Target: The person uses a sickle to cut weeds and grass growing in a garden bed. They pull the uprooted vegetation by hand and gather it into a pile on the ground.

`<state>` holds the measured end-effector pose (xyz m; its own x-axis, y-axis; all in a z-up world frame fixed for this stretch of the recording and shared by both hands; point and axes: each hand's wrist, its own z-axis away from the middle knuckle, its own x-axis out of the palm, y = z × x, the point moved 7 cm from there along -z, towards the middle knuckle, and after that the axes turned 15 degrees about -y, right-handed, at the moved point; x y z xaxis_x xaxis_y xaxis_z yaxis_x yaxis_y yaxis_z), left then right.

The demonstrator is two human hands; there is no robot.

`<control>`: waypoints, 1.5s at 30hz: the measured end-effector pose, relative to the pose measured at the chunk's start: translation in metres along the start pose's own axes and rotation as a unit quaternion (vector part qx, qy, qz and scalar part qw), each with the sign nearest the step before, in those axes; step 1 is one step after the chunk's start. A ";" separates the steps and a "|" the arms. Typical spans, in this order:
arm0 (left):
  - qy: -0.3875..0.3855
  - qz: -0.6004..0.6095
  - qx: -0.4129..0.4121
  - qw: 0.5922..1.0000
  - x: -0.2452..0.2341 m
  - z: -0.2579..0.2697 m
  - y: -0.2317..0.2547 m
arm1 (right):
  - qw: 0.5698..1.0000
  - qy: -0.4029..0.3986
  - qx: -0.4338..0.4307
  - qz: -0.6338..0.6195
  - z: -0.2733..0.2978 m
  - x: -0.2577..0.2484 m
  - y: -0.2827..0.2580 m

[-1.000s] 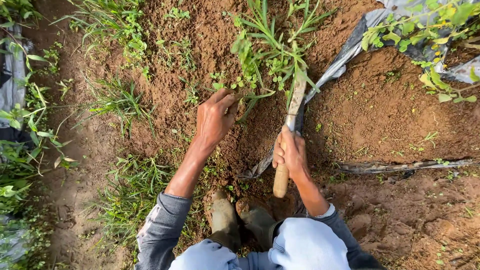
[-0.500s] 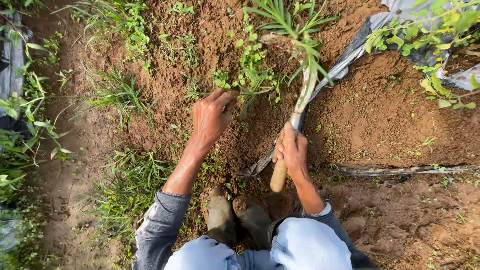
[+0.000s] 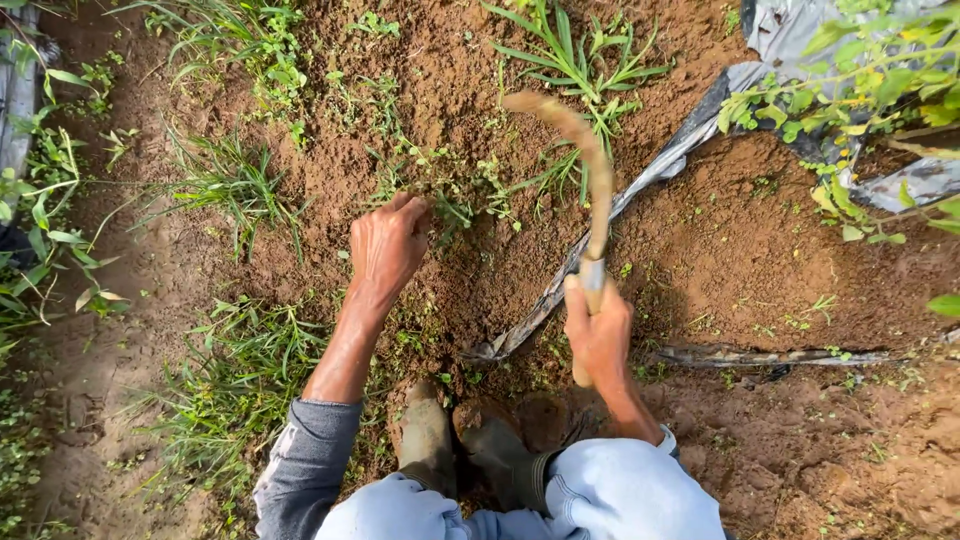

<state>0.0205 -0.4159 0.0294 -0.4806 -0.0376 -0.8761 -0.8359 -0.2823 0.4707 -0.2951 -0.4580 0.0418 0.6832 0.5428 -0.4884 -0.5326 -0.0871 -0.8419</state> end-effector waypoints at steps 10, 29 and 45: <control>0.039 0.045 0.050 0.997 -0.015 0.000 0.001 | 0.942 0.000 0.128 -0.309 -0.033 -0.006 0.004; 0.042 0.057 0.062 0.996 -0.028 0.012 0.002 | 0.945 -0.110 0.143 -0.271 -0.001 0.020 0.033; 0.081 0.005 0.198 0.977 0.030 -0.029 0.119 | 0.965 -0.042 0.048 -0.254 -0.001 -0.003 0.023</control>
<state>-0.0855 -0.4788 0.0560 -0.4670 -0.1992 -0.8615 -0.8842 0.1104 0.4538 -0.3086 -0.4627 0.0235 0.8280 0.5607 0.0063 -0.1852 0.2840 -0.9408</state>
